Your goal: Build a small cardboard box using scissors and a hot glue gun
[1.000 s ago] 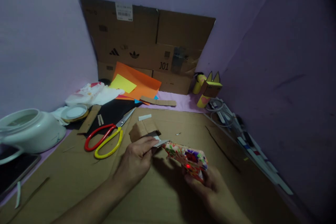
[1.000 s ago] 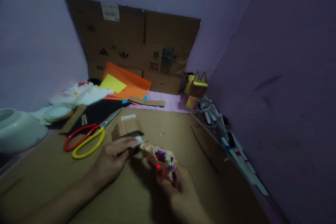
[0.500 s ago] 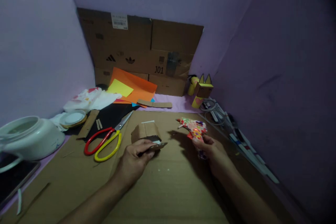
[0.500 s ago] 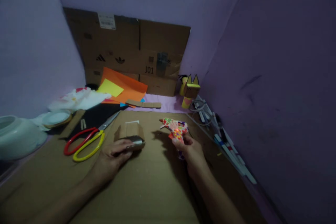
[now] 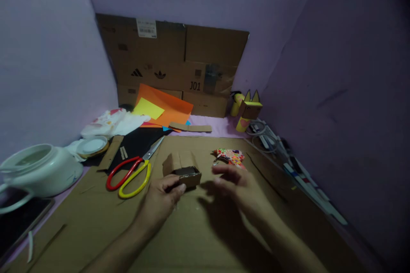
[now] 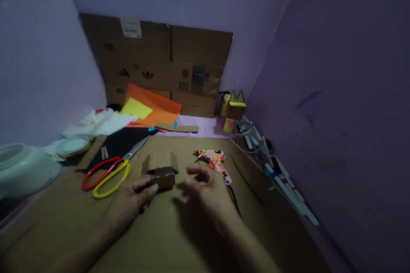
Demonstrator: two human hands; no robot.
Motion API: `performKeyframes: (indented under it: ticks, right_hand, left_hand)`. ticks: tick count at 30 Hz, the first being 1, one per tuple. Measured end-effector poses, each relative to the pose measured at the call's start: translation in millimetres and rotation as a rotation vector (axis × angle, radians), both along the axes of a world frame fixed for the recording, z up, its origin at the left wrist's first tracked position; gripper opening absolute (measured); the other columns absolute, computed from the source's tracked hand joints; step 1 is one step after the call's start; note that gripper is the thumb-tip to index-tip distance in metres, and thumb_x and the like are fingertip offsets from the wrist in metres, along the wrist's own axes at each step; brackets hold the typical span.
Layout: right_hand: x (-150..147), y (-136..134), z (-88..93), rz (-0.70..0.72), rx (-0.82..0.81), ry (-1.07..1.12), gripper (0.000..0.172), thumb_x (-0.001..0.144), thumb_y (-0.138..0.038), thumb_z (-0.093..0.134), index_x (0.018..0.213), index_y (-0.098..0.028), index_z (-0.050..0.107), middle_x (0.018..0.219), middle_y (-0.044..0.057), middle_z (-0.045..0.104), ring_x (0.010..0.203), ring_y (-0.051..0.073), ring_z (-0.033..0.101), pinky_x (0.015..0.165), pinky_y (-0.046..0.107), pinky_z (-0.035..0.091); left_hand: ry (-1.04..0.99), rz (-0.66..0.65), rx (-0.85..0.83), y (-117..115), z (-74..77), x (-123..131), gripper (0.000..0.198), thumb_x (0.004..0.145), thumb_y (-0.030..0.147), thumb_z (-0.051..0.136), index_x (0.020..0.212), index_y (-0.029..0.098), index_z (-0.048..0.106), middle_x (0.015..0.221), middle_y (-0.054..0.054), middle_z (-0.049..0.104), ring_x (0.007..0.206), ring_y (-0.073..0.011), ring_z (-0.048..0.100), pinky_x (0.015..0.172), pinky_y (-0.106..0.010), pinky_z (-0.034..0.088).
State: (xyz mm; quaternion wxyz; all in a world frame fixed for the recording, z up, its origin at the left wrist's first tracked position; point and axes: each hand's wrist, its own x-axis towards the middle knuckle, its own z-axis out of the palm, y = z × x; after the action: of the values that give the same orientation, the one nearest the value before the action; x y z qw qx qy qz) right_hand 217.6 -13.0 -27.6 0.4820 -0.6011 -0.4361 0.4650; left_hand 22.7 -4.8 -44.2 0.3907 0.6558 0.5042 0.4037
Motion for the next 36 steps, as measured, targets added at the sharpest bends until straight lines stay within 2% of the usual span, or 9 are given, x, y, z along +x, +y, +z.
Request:
performKeyframes:
  ticks: [2, 5, 9, 13, 16, 20, 26, 31, 36]
  right_hand:
    - [-21.2, -3.5, -7.2, 0.09, -0.084, 0.327, 0.032, 0.054, -0.023, 0.076, 0.082, -0.011, 0.067, 0.057, -0.002, 0.062, 0.042, 0.007, 0.05, 0.042, 0.02, 0.041]
    - [-37.1, -2.9, -20.0, 0.102, -0.095, 0.437, 0.031, 0.053, -0.028, 0.079, 0.075, -0.012, 0.065, 0.056, -0.003, 0.06, 0.043, 0.007, 0.051, 0.038, 0.018, 0.042]
    - [-36.8, 4.0, -31.1, 0.147, -0.105, 0.504, 0.037, 0.047, -0.036, 0.083, 0.069, -0.012, 0.065, 0.059, -0.001, 0.063, 0.05, 0.009, 0.058, 0.052, 0.022, 0.05]
    - [-32.5, 8.4, -34.2, 0.18, -0.122, 0.534, 0.038, 0.043, -0.037, 0.085, 0.066, -0.012, 0.067, 0.057, 0.0, 0.065, 0.051, 0.01, 0.059, 0.06, 0.026, 0.051]
    - [-30.8, 8.6, -33.8, 0.202, -0.137, 0.543, 0.036, 0.044, -0.036, 0.086, 0.066, -0.013, 0.068, 0.057, 0.0, 0.065, 0.052, 0.01, 0.059, 0.06, 0.025, 0.05]
    - [-29.9, 8.6, -32.7, 0.223, -0.135, 0.544, 0.034, 0.046, -0.035, 0.085, 0.065, -0.013, 0.068, 0.056, -0.001, 0.064, 0.051, 0.009, 0.058, 0.059, 0.024, 0.048]
    - [-31.3, 9.7, -33.8, 0.217, -0.124, 0.533, 0.034, 0.047, -0.037, 0.084, 0.064, -0.013, 0.067, 0.056, -0.001, 0.063, 0.052, 0.009, 0.057, 0.059, 0.024, 0.047]
    - [-34.2, 9.9, -34.7, 0.204, -0.112, 0.503, 0.035, 0.05, -0.04, 0.082, 0.065, -0.013, 0.066, 0.055, -0.001, 0.061, 0.051, 0.01, 0.055, 0.058, 0.025, 0.046]
    - [-35.2, 8.0, -31.7, 0.211, -0.073, 0.461, 0.035, 0.05, -0.041, 0.081, 0.066, -0.012, 0.069, 0.055, -0.001, 0.061, 0.052, 0.009, 0.052, 0.054, 0.022, 0.042]
  left_hand:
    - [-0.079, -0.003, -0.165, -1.1, 0.9, 1.4, 0.018, 0.072, 0.026, 0.055, 0.074, 0.016, 0.07, 0.042, 0.006, 0.045, 0.035, -0.0078, 0.04, 0.035, -0.017, 0.032]
    - [-0.152, -0.007, -0.298, -2.5, -1.2, 5.0, 0.024, 0.07, 0.03, 0.056, 0.082, 0.013, 0.068, 0.045, 0.007, 0.044, 0.036, -0.0069, 0.039, 0.036, -0.017, 0.031]
    - [-0.084, -0.014, -0.304, -6.3, -2.3, 3.5, 0.025, 0.069, 0.023, 0.052, 0.083, 0.014, 0.069, 0.057, 0.001, 0.057, 0.039, -0.0087, 0.046, 0.038, -0.02, 0.036]
    - [0.186, 0.221, 0.125, -1.3, 17.8, -14.4, 0.028, 0.069, 0.015, 0.046, 0.083, 0.018, 0.071, 0.086, -0.004, 0.069, 0.069, -0.0173, 0.062, 0.063, -0.028, 0.05]
    - [0.332, 0.429, 0.435, 21.9, 42.7, -25.9, 0.026, 0.076, 0.021, 0.046, 0.087, 0.016, 0.069, 0.095, -0.007, 0.069, 0.09, -0.0222, 0.062, 0.083, -0.033, 0.047]
    - [0.493, 0.027, 0.283, 63.2, 52.6, -23.8, 0.039, 0.079, 0.033, 0.046, 0.109, 0.016, 0.064, 0.116, -0.01, 0.063, 0.108, -0.0259, 0.054, 0.095, -0.038, 0.038]
    - [0.542, -0.05, 0.11, 77.9, 25.3, -11.3, 0.038, 0.076, 0.046, 0.051, 0.093, 0.016, 0.069, 0.092, -0.01, 0.069, 0.085, -0.0263, 0.06, 0.073, -0.035, 0.044]
    - [0.527, 0.024, 0.014, 65.1, 25.5, -6.2, 0.035, 0.074, 0.047, 0.051, 0.06, 0.017, 0.061, 0.053, 0.001, 0.054, 0.053, -0.0173, 0.049, 0.05, -0.026, 0.032]
    - [0.423, 0.146, 0.025, 57.3, 28.3, -0.8, 0.018, 0.07, 0.036, 0.055, 0.071, 0.019, 0.06, 0.069, 0.0, 0.058, 0.068, -0.0188, 0.052, 0.059, -0.027, 0.034]
